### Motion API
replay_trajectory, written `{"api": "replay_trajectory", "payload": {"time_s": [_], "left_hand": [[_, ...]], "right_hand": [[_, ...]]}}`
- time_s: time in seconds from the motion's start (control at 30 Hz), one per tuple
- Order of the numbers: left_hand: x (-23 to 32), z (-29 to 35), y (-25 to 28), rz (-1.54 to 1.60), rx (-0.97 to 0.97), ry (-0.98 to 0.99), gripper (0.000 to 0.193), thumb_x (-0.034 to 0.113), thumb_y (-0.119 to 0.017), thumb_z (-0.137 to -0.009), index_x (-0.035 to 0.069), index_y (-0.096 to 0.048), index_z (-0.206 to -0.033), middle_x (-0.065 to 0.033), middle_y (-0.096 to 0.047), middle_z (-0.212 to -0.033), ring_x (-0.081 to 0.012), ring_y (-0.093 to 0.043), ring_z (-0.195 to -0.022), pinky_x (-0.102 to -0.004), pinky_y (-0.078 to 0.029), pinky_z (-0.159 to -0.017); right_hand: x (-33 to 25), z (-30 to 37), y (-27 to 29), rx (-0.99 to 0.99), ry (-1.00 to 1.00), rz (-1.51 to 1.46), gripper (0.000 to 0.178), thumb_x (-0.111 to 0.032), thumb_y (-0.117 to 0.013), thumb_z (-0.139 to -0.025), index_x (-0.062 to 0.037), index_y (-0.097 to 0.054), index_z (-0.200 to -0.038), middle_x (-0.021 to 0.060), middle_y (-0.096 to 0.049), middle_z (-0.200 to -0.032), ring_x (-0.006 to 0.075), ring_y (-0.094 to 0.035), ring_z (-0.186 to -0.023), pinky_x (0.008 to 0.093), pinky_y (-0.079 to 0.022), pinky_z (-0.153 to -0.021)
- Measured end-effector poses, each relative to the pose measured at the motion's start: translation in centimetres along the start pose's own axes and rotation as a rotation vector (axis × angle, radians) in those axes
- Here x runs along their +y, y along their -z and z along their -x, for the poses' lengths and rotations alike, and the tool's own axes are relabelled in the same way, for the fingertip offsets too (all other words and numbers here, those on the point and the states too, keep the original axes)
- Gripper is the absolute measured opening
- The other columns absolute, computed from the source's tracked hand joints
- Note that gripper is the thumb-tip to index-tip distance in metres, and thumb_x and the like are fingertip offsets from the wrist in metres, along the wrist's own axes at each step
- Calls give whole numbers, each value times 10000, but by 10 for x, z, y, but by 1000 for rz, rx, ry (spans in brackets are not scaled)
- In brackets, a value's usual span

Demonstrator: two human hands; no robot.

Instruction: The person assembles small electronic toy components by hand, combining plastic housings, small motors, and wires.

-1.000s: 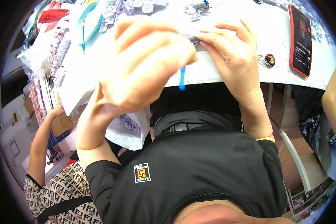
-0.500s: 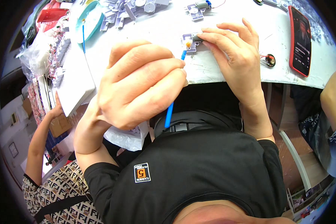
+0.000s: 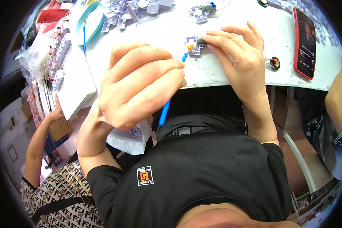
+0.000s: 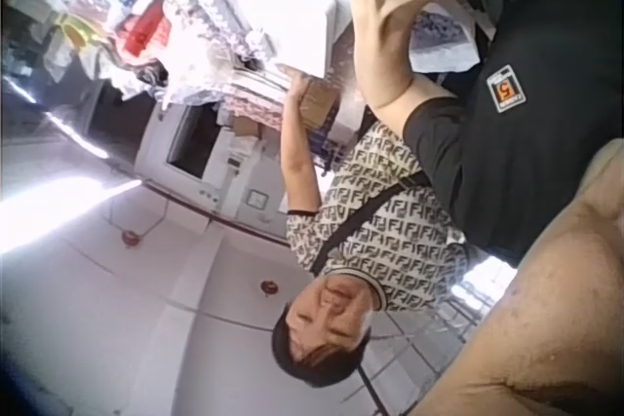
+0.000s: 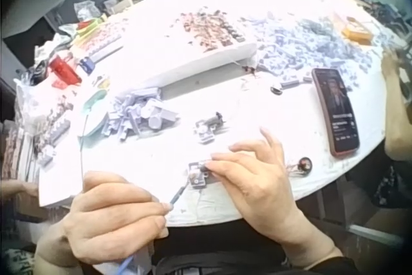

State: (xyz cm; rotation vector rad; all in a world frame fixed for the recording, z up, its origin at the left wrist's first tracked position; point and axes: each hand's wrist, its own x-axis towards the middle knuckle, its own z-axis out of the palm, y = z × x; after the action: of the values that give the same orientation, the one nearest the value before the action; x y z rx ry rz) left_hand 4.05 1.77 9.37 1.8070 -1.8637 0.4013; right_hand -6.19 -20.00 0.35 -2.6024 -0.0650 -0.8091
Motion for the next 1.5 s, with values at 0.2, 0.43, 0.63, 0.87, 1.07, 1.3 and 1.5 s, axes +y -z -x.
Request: {"api": "replay_trajectory", "payload": {"time_s": [0.2,0.43,0.63,0.87,1.07,1.3,1.5], "left_hand": [[-29,12,1,448,483,198,116,8,-579,-1020,-59,-625,-1103,-221,-735,-1030,-289,-709,-983,-361,-582,-925],[-55,-6,-27,280,596,515,160,26,-638,-1015,-53,-657,-1153,-120,-729,-1060,-157,-698,-1007,-282,-544,-941],[-60,-18,-41,214,431,461,157,3,-655,-997,-41,-657,-1148,-98,-712,-1050,-147,-682,-1007,-280,-545,-931],[-58,-19,-43,162,463,480,164,10,-678,-984,-52,-656,-1135,-104,-711,-1031,-151,-687,-1001,-269,-551,-898],[-43,-15,-52,-7,411,346,187,-33,-791,-848,-15,-689,-1003,-101,-711,-883,-219,-679,-784,-306,-510,-759],[-34,-11,-53,-71,449,217,241,-52,-819,-813,14,-693,-1008,-86,-719,-879,-243,-685,-804,-320,-493,-778],[-50,-25,-37,-92,415,321,171,-25,-788,-854,6,-687,-988,-92,-701,-860,-266,-685,-808,-345,-514,-795]], "right_hand": [[3,-4,7,31,14,-40,188,-116,-759,-859,-137,-780,-1044,-8,-759,-1060,213,-642,-1094,447,-394,-1084],[46,-59,15,-37,124,-42,208,-98,-730,-893,-74,-769,-1096,75,-735,-1101,263,-637,-1097,371,-497,-965],[44,-66,11,-189,-73,-114,161,-111,-718,-908,-53,-756,-1053,107,-682,-995,274,-651,-997,359,-516,-895],[39,-61,7,-112,-47,-148,148,-124,-744,-880,-50,-759,-1007,117,-673,-951,277,-648,-966,361,-511,-865],[27,-68,13,-117,-77,-191,95,-86,-729,-824,-7,-742,-875,153,-700,-858,331,-628,-941,413,-515,-863],[22,-71,14,-118,-91,-169,91,-75,-732,-819,1,-740,-869,151,-696,-853,328,-623,-935,416,-512,-854],[20,-75,11,-140,-91,-162,96,-81,-737,-818,0,-743,-870,144,-693,-844,323,-617,-941,408,-504,-871]]}}
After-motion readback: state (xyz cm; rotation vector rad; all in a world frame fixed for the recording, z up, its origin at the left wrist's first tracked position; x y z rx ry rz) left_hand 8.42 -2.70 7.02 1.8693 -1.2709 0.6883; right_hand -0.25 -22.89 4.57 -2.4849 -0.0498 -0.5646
